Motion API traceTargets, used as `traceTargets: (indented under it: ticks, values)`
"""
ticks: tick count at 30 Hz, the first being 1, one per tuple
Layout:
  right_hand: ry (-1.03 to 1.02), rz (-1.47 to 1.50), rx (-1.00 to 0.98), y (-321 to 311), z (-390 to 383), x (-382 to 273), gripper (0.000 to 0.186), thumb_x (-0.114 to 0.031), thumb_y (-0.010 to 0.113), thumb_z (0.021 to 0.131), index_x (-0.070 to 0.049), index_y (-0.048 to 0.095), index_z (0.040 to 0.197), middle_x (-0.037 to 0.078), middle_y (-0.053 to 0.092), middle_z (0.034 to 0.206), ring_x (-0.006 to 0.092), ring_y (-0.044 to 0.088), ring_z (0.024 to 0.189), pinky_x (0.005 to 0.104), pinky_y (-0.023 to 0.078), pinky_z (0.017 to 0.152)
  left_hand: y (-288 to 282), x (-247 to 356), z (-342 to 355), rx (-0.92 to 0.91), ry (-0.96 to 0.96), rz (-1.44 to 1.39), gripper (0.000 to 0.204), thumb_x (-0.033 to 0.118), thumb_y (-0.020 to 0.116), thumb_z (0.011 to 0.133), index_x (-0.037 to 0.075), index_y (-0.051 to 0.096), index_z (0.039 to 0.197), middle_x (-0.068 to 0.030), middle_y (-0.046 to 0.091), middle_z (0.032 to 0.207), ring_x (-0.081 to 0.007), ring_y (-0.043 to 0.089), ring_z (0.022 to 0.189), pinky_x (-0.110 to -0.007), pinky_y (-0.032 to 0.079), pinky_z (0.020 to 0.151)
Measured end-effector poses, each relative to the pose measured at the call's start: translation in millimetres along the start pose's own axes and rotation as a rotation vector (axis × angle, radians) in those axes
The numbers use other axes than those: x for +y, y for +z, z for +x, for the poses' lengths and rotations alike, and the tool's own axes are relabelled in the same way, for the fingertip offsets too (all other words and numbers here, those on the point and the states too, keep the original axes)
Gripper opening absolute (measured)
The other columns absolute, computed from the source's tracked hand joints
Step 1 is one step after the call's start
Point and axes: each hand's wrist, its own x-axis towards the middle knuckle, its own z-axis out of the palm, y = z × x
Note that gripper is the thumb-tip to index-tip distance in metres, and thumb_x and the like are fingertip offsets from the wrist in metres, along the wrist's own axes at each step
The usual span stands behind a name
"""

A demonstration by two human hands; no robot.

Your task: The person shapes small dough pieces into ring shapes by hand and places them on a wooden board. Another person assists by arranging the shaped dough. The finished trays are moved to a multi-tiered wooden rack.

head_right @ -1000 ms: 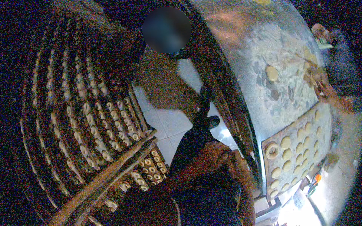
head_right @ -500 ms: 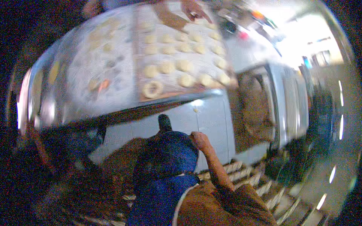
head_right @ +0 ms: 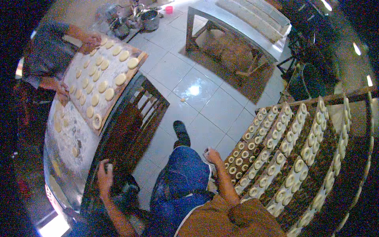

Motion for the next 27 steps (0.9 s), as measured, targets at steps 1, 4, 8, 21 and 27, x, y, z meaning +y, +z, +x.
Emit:
traceTargets:
  ticks: [1,4,8,21,27]
  values:
    - [0.022,0.025,-0.002,-2,12,15,0.036,-0.036,0.070,0.082,-0.007,0.061,0.102,0.016,0.066,0.085,0.0300,0.064,0.084,0.0412,0.050,0.076,14,17,6,-0.089,0.002,-0.014,0.030,0.025,0.055,0.095,0.003,0.056,0.115,-0.0153,0.062,0.104,-0.0266,0.059,0.098,-0.037,0.045,0.090]
    - [0.118,0.237,-0.024,-4,76,48,0.031,-0.031,0.068,0.083,-0.005,0.061,0.100,0.013,0.065,0.078,0.0244,0.064,0.076,0.0387,0.051,0.071,72,-17,2,-0.202,-0.076,-0.034,0.034,0.027,0.054,0.096,0.000,0.057,0.117,-0.0171,0.063,0.113,-0.0310,0.058,0.107,-0.039,0.042,0.096]
    - [0.136,0.148,0.101,10,214,77,0.028,-0.029,0.060,0.086,-0.003,0.063,0.097,0.020,0.067,0.086,0.0330,0.066,0.085,0.0446,0.051,0.079,164,-194,-67,-0.398,-0.324,0.216,0.052,0.038,0.045,0.099,-0.003,0.047,0.132,-0.0240,0.051,0.133,-0.0346,0.048,0.125,-0.041,0.036,0.104]
    - [-0.325,-0.093,0.592,223,745,79,0.033,-0.018,0.055,0.089,-0.001,0.056,0.117,0.026,0.053,0.122,0.0397,0.054,0.108,0.0496,0.044,0.094,390,-171,131,-0.647,-0.723,0.286,0.046,0.033,0.051,0.097,0.000,0.050,0.129,-0.0191,0.056,0.127,-0.0315,0.052,0.120,-0.040,0.039,0.102]
    - [-0.196,-0.157,0.630,243,772,93,0.035,-0.021,0.065,0.083,-0.007,0.058,0.114,0.023,0.052,0.124,0.0410,0.053,0.108,0.0500,0.046,0.089,394,-154,147,-0.671,-0.801,0.315,0.043,0.031,0.053,0.097,0.001,0.051,0.127,-0.0169,0.058,0.124,-0.0300,0.053,0.117,-0.040,0.040,0.101]
